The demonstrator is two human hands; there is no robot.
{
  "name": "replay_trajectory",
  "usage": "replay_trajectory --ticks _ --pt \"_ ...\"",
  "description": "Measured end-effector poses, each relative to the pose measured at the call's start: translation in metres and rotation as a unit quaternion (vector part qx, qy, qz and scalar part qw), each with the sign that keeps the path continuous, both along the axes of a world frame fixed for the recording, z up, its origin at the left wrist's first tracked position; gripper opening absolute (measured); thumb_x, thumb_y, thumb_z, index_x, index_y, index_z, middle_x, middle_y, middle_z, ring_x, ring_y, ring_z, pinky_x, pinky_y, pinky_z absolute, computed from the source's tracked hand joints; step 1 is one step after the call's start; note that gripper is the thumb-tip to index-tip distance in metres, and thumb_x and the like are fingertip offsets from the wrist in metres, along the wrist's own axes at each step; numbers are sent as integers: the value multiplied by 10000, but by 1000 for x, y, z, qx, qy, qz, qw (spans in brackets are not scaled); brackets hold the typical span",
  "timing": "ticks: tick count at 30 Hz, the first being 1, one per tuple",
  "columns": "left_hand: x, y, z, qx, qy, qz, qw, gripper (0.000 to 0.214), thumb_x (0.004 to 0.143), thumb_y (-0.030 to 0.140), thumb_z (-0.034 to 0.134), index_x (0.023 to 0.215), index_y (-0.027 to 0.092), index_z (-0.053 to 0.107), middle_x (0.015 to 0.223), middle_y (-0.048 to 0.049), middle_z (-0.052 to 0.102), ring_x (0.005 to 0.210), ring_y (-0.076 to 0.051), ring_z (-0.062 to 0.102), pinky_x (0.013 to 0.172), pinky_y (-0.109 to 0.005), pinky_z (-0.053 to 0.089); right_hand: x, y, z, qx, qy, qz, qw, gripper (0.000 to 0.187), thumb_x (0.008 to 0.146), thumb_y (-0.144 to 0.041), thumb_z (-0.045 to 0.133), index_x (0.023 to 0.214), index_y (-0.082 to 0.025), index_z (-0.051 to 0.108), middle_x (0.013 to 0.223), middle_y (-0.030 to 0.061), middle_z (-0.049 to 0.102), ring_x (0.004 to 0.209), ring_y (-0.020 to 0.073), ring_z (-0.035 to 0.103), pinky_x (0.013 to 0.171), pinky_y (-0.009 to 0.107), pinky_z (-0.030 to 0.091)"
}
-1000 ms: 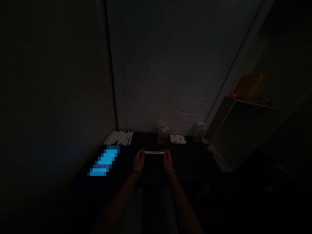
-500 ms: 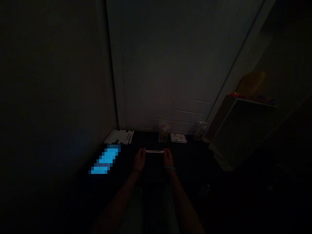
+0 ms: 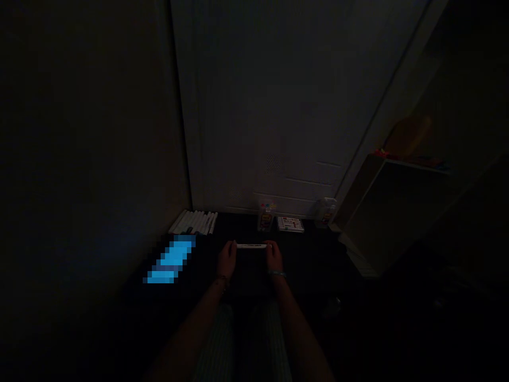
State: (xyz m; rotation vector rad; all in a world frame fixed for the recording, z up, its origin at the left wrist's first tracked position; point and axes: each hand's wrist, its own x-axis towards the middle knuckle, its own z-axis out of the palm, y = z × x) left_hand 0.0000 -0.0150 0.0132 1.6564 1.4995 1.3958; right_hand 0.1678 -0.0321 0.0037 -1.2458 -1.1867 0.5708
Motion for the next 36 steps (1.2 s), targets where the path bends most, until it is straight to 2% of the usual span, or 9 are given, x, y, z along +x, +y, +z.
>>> replay_trajectory --ticks 5,15,18,25,32,36 --pt "2 0 0 2 -12 15 1000 336 788 455 343 836 186 538 787 -14 601 747 -150 546 689 -246 409 -1 -1 2 10 -1 0 1000 257 789 -352 396 904 -208 575 831 1 607 774 149 539 700 238 395" --pt "2 1 -3 2 30 19 999 338 773 468 363 838 187 540 608 35 524 553 -108 486 519 -202 358 -1 0 0 -3 -15 -9 1000 246 778 -354 406 889 -208 571 792 -6 605 733 145 539 668 236 395" --pt "2 2 -5 -1 35 19 999 339 774 469 363 837 188 542 629 30 536 578 -114 500 542 -207 368 -1 -2 1 -2 -20 -10 1000 247 781 -355 405 887 -205 570 784 -6 606 718 144 537 661 234 392" --pt "1 2 -4 7 0 -5 1000 326 776 441 373 890 197 558 840 -9 616 757 -146 556 679 -238 413 -1 0 1 10 -4 -12 1000 243 785 -351 399 893 -205 561 811 -1 596 769 148 535 705 241 393" --pt "2 0 0 1 -12 -23 1000 372 778 434 368 964 190 579 829 -29 637 749 -155 577 680 -255 432 0 1 0 0 -1 -21 1000 242 786 -348 396 897 -207 559 811 4 599 761 147 536 700 243 396" --pt "1 -1 1 3 -12 -27 1000 392 781 431 365 1007 188 573 756 -20 632 708 -151 578 659 -255 435 0 1 2 11 -2 -18 1000 235 788 -346 399 892 -207 558 830 6 602 764 144 538 701 241 394"
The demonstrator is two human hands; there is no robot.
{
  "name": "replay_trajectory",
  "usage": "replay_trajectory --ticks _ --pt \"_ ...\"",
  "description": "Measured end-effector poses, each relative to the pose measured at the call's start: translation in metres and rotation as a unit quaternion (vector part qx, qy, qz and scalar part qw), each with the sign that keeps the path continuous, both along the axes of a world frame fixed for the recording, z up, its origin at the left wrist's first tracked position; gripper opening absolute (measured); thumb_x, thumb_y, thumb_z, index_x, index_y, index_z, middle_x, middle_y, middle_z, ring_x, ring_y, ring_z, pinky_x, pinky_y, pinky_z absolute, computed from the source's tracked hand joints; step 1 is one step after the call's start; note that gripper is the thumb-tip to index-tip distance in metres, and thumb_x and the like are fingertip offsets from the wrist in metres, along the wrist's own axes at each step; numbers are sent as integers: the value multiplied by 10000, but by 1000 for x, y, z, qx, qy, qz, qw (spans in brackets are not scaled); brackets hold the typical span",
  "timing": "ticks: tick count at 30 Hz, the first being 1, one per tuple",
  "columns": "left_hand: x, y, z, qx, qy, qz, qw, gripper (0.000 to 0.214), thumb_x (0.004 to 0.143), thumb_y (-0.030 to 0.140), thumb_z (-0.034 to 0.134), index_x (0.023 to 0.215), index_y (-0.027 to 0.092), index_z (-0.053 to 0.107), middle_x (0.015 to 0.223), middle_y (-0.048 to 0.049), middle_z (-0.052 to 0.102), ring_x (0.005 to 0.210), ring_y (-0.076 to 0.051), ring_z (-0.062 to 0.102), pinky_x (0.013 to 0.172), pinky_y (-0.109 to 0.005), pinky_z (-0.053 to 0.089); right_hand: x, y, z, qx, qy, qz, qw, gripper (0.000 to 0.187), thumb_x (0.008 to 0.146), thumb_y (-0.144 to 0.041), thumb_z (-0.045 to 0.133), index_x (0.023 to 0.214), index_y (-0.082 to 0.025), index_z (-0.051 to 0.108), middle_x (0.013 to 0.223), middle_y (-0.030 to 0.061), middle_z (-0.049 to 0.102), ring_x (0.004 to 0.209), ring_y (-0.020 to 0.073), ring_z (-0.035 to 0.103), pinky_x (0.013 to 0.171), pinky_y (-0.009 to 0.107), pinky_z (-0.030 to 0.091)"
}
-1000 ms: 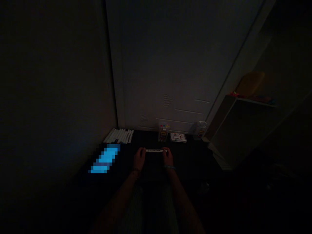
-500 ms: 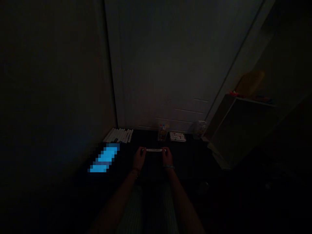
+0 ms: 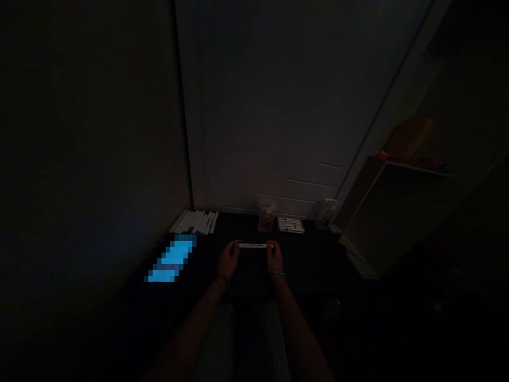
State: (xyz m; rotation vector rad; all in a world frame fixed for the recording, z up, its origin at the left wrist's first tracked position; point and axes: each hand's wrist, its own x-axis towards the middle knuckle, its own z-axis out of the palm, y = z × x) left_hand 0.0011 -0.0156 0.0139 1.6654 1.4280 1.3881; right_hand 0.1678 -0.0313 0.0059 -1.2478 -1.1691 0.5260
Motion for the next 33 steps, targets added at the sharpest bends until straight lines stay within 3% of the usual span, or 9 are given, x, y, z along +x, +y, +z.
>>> replay_trajectory --ticks 12,19,33 --pt "2 3 -4 -7 31 22 999 293 794 395 356 919 206 542 863 -33 620 824 -174 569 739 -278 415 0 0 -1 -12 0 -5 1000 252 786 -368 399 897 -210 562 811 -1 600 748 143 533 685 236 390" --pt "1 4 -7 -3 57 25 998 314 810 420 324 909 206 533 817 -35 618 765 -174 577 700 -274 414 1 4 -6 -7 -6 -7 1000 269 787 -383 400 906 -210 567 807 -2 594 739 139 528 678 234 389" --pt "2 0 -1 12 21 7 1000 320 815 418 317 932 202 522 796 -11 595 731 -140 553 695 -257 421 0 0 1 4 28 17 999 243 791 -343 404 928 -202 547 876 12 587 812 148 529 738 244 393"
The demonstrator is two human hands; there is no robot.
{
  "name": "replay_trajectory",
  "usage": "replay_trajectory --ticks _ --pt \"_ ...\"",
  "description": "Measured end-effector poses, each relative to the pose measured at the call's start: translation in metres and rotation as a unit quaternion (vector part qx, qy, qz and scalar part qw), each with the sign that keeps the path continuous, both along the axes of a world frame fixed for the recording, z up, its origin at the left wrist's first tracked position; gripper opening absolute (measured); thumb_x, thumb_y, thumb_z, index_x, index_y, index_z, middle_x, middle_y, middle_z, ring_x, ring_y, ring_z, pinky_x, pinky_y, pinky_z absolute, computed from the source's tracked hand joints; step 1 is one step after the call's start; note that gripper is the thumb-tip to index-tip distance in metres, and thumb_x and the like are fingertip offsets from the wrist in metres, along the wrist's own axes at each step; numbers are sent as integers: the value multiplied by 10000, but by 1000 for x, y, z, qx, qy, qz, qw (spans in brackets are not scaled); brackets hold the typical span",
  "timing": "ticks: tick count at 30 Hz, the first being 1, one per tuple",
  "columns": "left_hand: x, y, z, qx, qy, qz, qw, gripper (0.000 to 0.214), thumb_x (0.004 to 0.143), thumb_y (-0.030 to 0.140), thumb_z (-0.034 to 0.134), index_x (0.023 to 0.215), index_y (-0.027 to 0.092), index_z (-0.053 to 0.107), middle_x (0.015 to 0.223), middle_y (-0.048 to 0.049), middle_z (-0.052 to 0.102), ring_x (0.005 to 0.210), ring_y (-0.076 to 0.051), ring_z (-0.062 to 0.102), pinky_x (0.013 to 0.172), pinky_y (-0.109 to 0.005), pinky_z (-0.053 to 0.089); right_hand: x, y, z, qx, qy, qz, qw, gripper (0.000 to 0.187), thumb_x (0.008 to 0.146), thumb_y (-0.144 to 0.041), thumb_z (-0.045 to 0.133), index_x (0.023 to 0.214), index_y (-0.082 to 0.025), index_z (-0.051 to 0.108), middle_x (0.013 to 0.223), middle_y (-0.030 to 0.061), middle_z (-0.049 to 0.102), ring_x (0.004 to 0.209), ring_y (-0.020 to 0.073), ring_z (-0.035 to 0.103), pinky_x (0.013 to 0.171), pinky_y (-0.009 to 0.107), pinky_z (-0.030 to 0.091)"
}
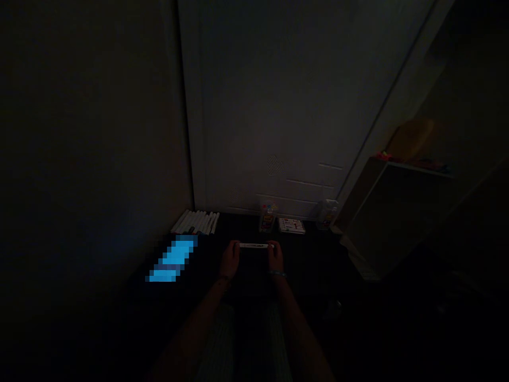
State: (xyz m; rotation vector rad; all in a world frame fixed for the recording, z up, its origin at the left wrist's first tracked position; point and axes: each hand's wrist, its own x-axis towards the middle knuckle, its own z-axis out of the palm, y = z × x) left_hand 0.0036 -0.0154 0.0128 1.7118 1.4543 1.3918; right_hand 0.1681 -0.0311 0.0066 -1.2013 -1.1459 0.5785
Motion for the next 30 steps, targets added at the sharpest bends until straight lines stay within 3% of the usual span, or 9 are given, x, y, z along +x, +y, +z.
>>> replay_trajectory --ticks 7,15,24,30 --pt "-1 4 -5 -5 4 6 1000 336 808 443 329 917 201 535 852 -24 608 791 -159 562 730 -263 412 0 0 -1 -12 13 -17 1000 260 768 -389 440 912 -206 554 805 -1 581 726 134 516 675 232 394" --pt "-3 2 -1 -9 -48 17 999 368 786 479 361 859 183 567 809 -11 615 761 -155 557 705 -250 406 0 4 -2 -25 81 10 996 327 745 -466 458 917 -202 546 621 -36 514 557 102 471 534 205 376" --pt "-3 2 1 -6 -113 -15 993 372 742 461 437 949 184 575 860 -25 620 770 -148 557 684 -243 415 0 3 1 -40 91 9 995 340 716 -527 480 681 -191 508 501 -63 436 462 80 408 461 194 321" --pt "-2 2 -1 -17 -84 5 996 352 730 493 447 825 180 577 655 28 548 610 -108 491 569 -206 371 -1 3 0 -43 84 -3 996 367 743 -545 432 643 -196 481 490 -58 448 460 84 418 468 196 329"
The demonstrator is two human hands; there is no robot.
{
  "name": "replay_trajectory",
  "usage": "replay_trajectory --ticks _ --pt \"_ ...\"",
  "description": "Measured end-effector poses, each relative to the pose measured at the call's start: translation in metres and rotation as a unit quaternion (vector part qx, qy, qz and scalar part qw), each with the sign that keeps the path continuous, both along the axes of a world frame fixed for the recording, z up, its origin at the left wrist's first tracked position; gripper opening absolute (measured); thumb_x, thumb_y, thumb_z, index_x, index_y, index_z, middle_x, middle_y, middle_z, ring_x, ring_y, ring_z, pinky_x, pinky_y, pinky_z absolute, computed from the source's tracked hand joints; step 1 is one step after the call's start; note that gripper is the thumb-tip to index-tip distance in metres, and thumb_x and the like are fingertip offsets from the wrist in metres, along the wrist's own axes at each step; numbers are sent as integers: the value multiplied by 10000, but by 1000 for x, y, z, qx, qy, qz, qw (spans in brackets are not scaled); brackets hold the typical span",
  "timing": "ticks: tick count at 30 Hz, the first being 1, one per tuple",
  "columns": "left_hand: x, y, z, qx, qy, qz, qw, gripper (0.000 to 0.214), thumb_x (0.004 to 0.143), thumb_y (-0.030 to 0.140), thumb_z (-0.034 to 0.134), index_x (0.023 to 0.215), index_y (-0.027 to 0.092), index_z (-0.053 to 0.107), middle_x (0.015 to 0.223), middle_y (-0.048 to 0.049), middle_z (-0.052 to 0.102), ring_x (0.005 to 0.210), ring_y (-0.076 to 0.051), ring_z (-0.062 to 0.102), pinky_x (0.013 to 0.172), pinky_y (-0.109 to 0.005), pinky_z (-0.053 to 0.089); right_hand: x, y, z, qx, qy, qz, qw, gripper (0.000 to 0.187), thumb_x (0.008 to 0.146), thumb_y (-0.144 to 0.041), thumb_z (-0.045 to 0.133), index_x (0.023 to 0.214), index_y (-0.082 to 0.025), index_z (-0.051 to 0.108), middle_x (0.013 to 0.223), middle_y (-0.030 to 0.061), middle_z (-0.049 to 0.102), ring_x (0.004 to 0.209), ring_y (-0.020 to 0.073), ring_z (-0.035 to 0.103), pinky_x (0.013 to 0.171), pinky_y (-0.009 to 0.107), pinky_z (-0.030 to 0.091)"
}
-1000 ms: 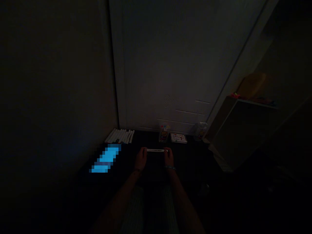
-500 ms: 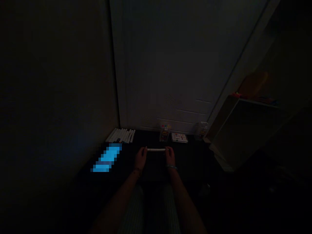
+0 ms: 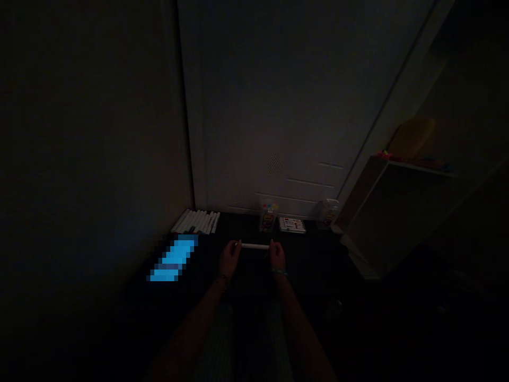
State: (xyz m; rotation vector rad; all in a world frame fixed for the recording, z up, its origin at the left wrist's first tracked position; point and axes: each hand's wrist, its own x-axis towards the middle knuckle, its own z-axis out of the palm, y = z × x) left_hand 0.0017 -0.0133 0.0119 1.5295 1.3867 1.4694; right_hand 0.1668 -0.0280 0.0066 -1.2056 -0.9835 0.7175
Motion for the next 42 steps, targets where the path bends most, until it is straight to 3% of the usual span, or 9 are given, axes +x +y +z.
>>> replay_trajectory --ticks 13,18,24,33,42 --pt "0 1 -4 6 54 12 998 364 769 492 380 889 193 551 670 24 535 611 -117 485 569 -215 365 2 -1 1 13 0 19 1000 316 734 -486 473 814 -191 551 570 -38 522 514 98 454 497 201 351" --pt "0 -2 2 2 21 8 1000 357 772 480 368 895 200 553 750 4 571 688 -139 513 630 -234 386 0 -2 1 15 -14 28 999 317 740 -480 465 841 -192 550 592 -32 544 539 107 477 517 206 364" --pt "-1 -2 1 -14 -41 3 999 408 797 495 293 855 194 562 606 27 458 545 -114 416 515 -224 339 -1 -3 3 15 -41 24 999 297 747 -465 457 817 -193 555 610 -24 551 581 119 498 548 210 380" --pt "-2 3 -5 -13 -66 -9 998 437 800 514 277 849 189 565 600 32 432 530 -94 392 490 -204 323 -1 -3 3 12 -45 10 999 288 742 -455 459 817 -195 556 619 -25 557 586 118 496 557 210 378" --pt "2 -1 1 -18 -49 -20 998 406 659 535 517 851 179 554 685 15 555 631 -116 508 562 -207 391 -1 -3 1 14 -46 18 999 276 755 -441 440 838 -200 546 633 -27 541 579 114 484 545 207 376"
